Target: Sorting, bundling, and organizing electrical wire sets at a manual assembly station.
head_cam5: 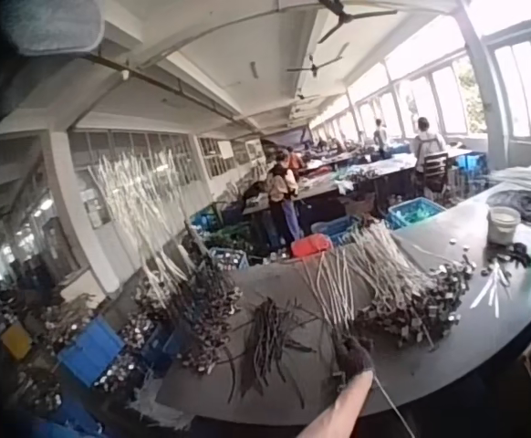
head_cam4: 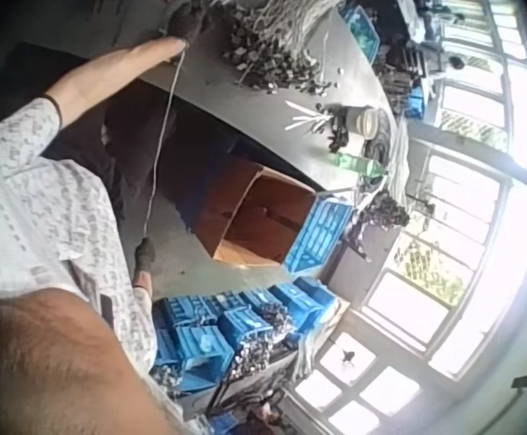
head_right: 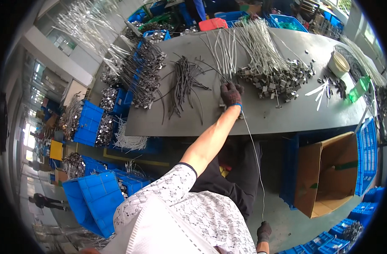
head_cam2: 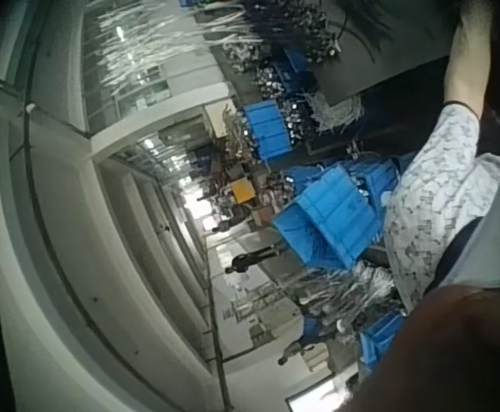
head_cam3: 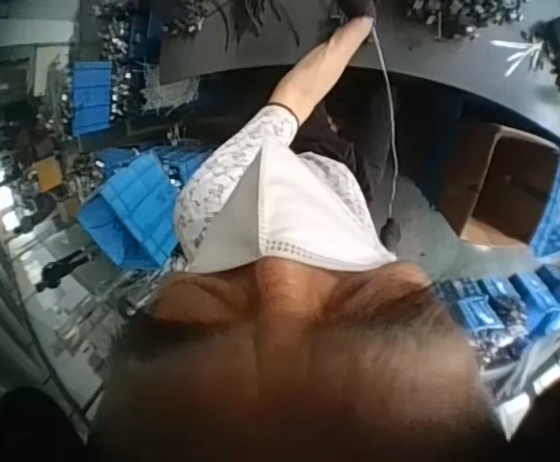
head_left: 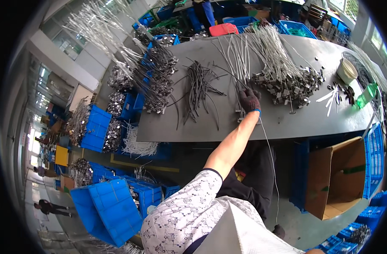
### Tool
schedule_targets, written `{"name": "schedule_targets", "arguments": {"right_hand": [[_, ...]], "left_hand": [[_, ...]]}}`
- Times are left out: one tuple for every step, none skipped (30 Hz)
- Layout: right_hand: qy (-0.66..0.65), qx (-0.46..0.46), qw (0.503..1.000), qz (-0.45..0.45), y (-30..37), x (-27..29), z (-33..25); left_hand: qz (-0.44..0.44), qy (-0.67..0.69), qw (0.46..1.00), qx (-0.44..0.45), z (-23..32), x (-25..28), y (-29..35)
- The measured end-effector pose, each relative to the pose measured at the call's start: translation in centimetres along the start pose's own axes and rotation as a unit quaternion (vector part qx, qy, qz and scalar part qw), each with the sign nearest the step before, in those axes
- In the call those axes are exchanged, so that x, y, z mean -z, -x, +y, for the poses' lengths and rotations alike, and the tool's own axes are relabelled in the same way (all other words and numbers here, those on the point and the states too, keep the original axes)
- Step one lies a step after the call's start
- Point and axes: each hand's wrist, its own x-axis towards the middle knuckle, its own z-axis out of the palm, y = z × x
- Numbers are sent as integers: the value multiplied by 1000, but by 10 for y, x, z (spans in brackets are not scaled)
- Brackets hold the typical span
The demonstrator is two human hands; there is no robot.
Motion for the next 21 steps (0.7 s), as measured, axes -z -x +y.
{"name": "schedule_targets", "arguments": {"right_hand": [[-2,-9,1000,-2,4,-2,0],[-21,-7,1000,17,2,4,-13],[-39,-11,999,35,4,9,-18],[-40,-23,998,33,8,12,-21],[-43,-10,998,40,6,15,-24],[-45,3,998,47,3,19,-26],[-48,-10,998,44,3,19,-31],[-45,-11,998,34,2,20,-36],[-39,-11,999,23,1,24,-38],[-42,-28,998,22,1,22,-38],[-46,-2,999,28,-2,22,-40],[-49,26,998,35,-6,25,-38],[-53,27,998,27,-17,39,-54],[-58,22,998,19,-26,58,-75],[-86,37,995,40,-28,67,-85],[-111,51,990,63,-29,74,-91],[-112,44,991,61,-35,80,-92],[-103,51,992,52,-40,84,-91],[-92,59,993,42,-47,86,-87],[-79,112,990,46,-63,89,-84],[-73,152,984,51,-77,89,-75]], "left_hand": [[-3,-1,1000,8,1,-2,0],[-23,-15,1000,-13,0,-2,-2],[-43,-28,998,-28,-3,-2,-2],[-61,-42,997,-31,-6,-1,0],[-84,-66,994,-24,-9,1,-3],[-108,-90,990,-18,-10,5,-5],[-131,-100,986,13,-11,5,-1],[-166,-120,976,71,-10,8,-3],[-198,-138,962,127,-11,13,-3],[-203,-101,947,229,-15,17,10],[-246,-179,921,244,-18,33,16],[-287,-255,887,255,-23,51,27],[-333,-290,866,235,-31,77,42],[-382,-323,838,219,-40,100,63],[-426,-341,800,250,-40,107,93],[-468,-356,759,278,-34,105,116],[-458,-386,766,236,-28,104,122],[-425,-336,803,247,-19,97,126],[-388,-285,838,256,-11,90,125],[-381,-304,859,155,-12,91,112],[-388,-295,858,164,-7,82,117]]}}
